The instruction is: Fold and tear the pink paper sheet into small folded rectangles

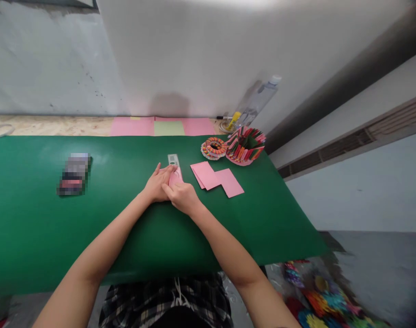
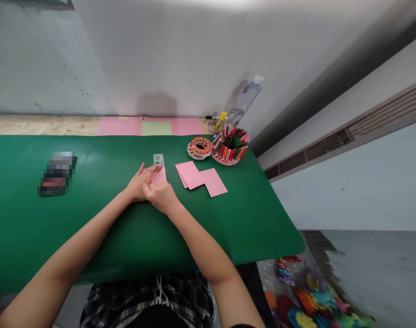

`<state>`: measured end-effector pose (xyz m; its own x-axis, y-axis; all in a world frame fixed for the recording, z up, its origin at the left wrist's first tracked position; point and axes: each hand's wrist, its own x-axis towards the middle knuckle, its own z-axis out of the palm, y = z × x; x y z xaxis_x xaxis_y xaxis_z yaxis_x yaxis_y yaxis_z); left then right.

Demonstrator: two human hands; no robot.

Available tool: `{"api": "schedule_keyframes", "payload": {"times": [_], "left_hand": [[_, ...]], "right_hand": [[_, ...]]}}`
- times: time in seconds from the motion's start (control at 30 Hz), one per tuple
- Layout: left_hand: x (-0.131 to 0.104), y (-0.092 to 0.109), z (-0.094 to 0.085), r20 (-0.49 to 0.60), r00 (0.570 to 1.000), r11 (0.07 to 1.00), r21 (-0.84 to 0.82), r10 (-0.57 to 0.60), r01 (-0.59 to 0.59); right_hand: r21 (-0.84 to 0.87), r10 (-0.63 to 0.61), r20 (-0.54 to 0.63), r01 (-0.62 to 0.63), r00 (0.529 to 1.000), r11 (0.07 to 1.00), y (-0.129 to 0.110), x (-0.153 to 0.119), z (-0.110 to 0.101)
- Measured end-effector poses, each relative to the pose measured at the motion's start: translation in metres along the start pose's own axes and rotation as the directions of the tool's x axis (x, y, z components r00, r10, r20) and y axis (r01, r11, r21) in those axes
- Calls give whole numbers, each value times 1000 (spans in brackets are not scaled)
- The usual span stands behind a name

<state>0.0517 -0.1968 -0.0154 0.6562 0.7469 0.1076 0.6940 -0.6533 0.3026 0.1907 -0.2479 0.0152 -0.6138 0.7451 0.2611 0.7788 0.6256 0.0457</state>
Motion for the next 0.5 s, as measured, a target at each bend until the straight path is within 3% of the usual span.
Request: {"api": "schedule_keyframes", "payload": {"times": [0.17,0.3,0.43,0.5], "left_hand": [[1,-3,2,30,1000,999,41,8,-10],[2,-3,4,66,997,996,83,28,-34],[1,-1,-2,51,999,997,80,14,-19],[0,0,-4,59,998,997,78,5,-9]], "right_hand": [[145,134,70,-143,989,979,-2,-1,-5],[323,303,54,-304,952,896,0,-2,-9],[571,276,53,-256,960,780,-3,-4,-15],[727,225,89,-218,970,651,-8,-5,-23]]}}
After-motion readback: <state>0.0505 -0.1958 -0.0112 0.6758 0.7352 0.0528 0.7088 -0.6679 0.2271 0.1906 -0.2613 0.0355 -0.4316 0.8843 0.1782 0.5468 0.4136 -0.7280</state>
